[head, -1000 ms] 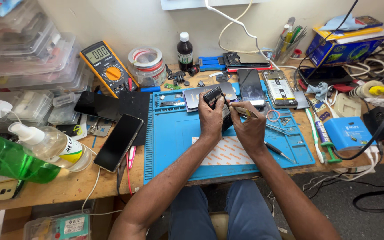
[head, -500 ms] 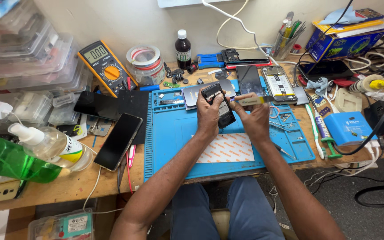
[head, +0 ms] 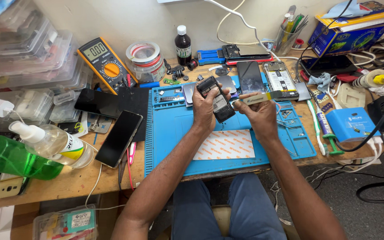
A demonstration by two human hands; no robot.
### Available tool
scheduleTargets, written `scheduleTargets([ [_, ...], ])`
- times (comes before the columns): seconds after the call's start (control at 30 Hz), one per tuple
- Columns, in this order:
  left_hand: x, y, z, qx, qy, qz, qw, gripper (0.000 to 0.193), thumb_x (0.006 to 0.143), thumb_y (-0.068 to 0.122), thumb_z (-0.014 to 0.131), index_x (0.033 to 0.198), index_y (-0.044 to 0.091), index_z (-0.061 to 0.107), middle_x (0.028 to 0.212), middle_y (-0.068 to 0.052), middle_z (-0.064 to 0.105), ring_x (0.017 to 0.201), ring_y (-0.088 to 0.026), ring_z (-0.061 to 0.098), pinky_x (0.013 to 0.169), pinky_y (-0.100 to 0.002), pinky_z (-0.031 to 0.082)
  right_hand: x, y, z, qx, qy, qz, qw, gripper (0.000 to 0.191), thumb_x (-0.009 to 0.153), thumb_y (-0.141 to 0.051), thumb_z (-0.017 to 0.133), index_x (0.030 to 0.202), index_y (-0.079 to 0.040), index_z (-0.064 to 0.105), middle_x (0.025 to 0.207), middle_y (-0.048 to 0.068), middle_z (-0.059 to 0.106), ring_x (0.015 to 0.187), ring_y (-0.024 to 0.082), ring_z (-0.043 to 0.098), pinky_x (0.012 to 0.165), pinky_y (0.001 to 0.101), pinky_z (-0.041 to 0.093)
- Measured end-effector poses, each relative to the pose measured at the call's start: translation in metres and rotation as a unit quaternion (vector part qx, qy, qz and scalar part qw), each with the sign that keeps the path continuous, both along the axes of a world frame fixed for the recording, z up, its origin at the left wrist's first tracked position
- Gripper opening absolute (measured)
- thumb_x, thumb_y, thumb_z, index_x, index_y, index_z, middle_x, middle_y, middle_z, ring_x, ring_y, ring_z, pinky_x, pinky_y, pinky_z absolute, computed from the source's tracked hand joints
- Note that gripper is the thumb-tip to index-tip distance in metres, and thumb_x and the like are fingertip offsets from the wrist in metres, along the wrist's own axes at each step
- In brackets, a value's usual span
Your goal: The person works on a disassembled smartphone at a repair bench, prying at the open device with a handheld tool, lifting the battery and internal components, brushing the internals, and finally plugging a charging cable into the phone. The episode starts and ends mid-repair.
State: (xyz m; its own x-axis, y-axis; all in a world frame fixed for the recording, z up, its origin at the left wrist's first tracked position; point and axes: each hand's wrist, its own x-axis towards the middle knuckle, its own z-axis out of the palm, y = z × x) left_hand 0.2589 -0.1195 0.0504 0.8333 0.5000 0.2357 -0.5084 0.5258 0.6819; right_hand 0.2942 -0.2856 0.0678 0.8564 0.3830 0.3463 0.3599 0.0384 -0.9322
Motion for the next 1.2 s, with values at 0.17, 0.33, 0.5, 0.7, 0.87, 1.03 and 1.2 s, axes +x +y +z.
scheduleTargets([
  [0.17,0.000,0.000,0.001,0.008,-0.002,0.021,1.000,0.023,0.099,0.004,0.060,0.119,0.007,0.049,0.105,-0.012,0.066,0.094,-0.022,0.076,0.076,-0.035,0.070,-0.015,0.002,0.003,-0.065,-0.083,-0.058,0.993,0.020,0.091,-0.019,0.081,0.103,-0.004,0.075,0.081,0.006,0.076,0.069,0.009,0.070,0.056,0.0230,0.054],
  [0.33,0.000,0.000,0.001,0.010,0.011,0.031,0.999,0.024,0.099,0.004,0.060,0.119,0.007,0.049,0.104,-0.011,0.066,0.092,-0.022,0.076,0.074,-0.035,0.070,-0.016,0.004,0.001,-0.091,-0.187,-0.070,0.976,0.015,0.094,-0.016,0.082,0.103,-0.006,0.076,0.083,0.008,0.078,0.072,0.012,0.072,0.061,0.0290,0.057],
  [0.5,-0.001,-0.005,0.001,0.009,-0.002,0.033,0.999,0.023,0.100,0.005,0.062,0.118,0.006,0.048,0.104,-0.011,0.066,0.088,-0.023,0.075,0.072,-0.036,0.069,-0.030,0.010,-0.002,-0.144,-0.364,-0.131,0.911,0.013,0.097,-0.009,0.078,0.106,-0.006,0.070,0.092,0.012,0.077,0.083,0.023,0.076,0.069,0.0379,0.061],
  [0.7,-0.002,-0.004,0.002,-0.017,-0.011,0.040,0.999,0.026,0.096,0.002,0.062,0.118,0.006,0.048,0.102,-0.011,0.066,0.085,-0.021,0.075,0.072,-0.037,0.069,-0.027,0.012,0.008,-0.111,-0.290,-0.091,0.946,0.012,0.094,-0.007,0.079,0.104,-0.006,0.073,0.093,0.010,0.077,0.082,0.022,0.078,0.068,0.0359,0.062],
  [0.87,-0.002,-0.003,0.007,-0.011,-0.013,0.029,0.999,0.028,0.096,-0.001,0.060,0.120,0.006,0.047,0.102,-0.011,0.066,0.084,-0.021,0.074,0.071,-0.036,0.067,-0.028,0.008,0.013,-0.113,-0.242,-0.077,0.961,0.012,0.092,-0.005,0.081,0.101,-0.004,0.074,0.088,0.012,0.077,0.076,0.022,0.076,0.062,0.0340,0.059],
  [1.03,-0.005,-0.003,0.008,0.010,-0.021,0.075,0.997,0.026,0.099,0.001,0.061,0.120,0.006,0.046,0.103,-0.012,0.066,0.086,-0.021,0.075,0.072,-0.035,0.067,-0.039,0.014,0.004,-0.110,-0.348,-0.113,0.924,0.012,0.094,-0.002,0.077,0.106,-0.001,0.072,0.096,0.015,0.077,0.085,0.023,0.077,0.063,0.0332,0.060],
  [1.2,-0.005,-0.003,0.007,0.000,-0.023,0.053,0.998,0.029,0.099,0.002,0.061,0.122,0.007,0.045,0.104,-0.010,0.066,0.087,-0.020,0.075,0.072,-0.034,0.067,-0.029,0.013,0.002,-0.086,-0.258,-0.093,0.958,0.011,0.098,-0.005,0.077,0.106,-0.002,0.071,0.097,0.012,0.078,0.090,0.019,0.078,0.075,0.0303,0.065],
])
